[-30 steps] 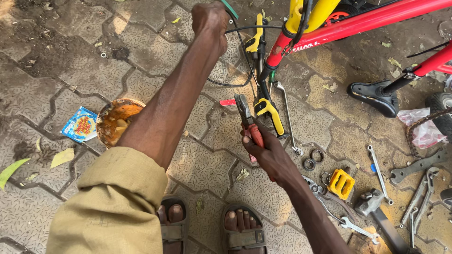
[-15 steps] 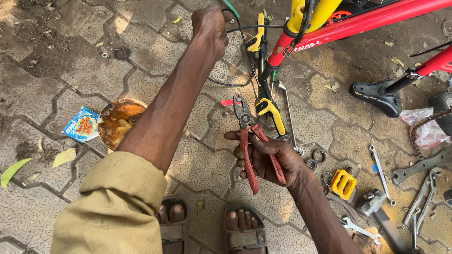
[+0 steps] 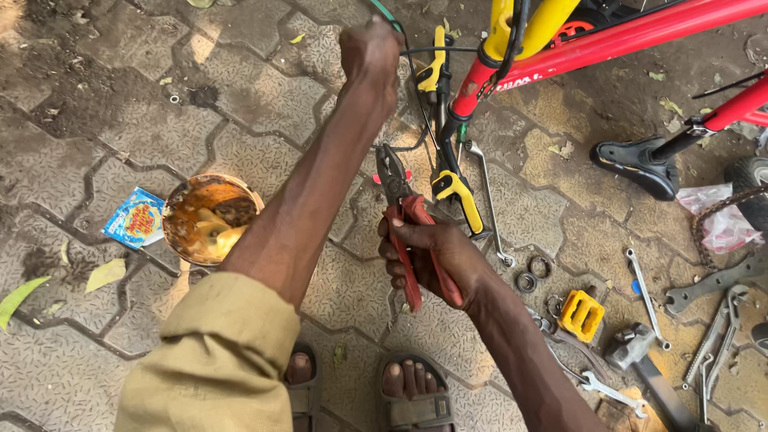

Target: The person adjusts the brake cable on a red and yellow bicycle using pliers. They cut the cable, thread it through the brake mechanism, and tighten the connection. The person then spins the front wheel to test the brake alignment.

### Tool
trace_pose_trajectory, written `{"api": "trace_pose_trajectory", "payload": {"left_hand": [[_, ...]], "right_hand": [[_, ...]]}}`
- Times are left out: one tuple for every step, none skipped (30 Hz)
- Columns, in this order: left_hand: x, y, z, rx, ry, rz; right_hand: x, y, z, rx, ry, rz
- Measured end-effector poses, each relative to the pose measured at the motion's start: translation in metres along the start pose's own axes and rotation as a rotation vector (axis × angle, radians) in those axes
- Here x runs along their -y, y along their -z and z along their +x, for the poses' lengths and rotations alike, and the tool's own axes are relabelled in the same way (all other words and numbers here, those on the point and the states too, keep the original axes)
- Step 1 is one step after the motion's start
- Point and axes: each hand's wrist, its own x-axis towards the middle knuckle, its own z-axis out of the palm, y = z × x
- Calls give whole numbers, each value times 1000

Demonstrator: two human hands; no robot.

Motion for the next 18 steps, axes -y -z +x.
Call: {"api": "trace_pose_trajectory", "payload": {"left_hand": [[1, 4, 8, 41, 49, 4], [0, 11, 17, 69, 87, -16], [-1, 19, 25, 80, 109, -31], [5, 26, 27, 59, 97, -28], [10, 30, 29, 39, 71, -19], [14, 26, 31, 25, 45, -12], [18, 20, 32, 35, 31, -13], [26, 11, 30, 54, 31, -21], [30, 1, 27, 87, 22, -31], [30, -3, 24, 115, 7, -39], [28, -5, 20, 167, -3, -52], [18, -7, 18, 222, -30, -78], [4, -7, 17, 278, -3, -97], [-8, -4, 16, 322, 85, -115], [-21, 1, 15, 383, 201, -133], [-31, 8, 14, 393, 239, -187], [-41, 14, 14, 403, 277, -242], [-46, 13, 12, 419, 315, -296]], "right_hand": [[-1, -2, -6, -86, -26, -13], [-2, -4, -12, -169, -48, -27], [-5, -4, -21, -127, -46, 47], [-12, -5, -32, -80, -42, 130], [-18, -5, -39, -33, -37, 212], [-22, -3, -41, -39, -71, 211], [-23, 0, -40, -46, -105, 209], [-25, 5, -40, -64, -145, 207], [-25, 9, -38, -43, -102, 204], [-23, 10, -31, -6, -62, 200], [-19, 9, -26, 31, -22, 196], [-13, 9, -19, 2, -20, 163], [-8, 8, -15, -27, -17, 130], [-5, 8, -14, -60, -19, 98], [-3, 8, -16, -28, 10, 115], [-4, 9, -20, 6, 38, 132], [-5, 9, -25, 40, 66, 149], [-5, 11, -26, 25, 41, 149]]}}
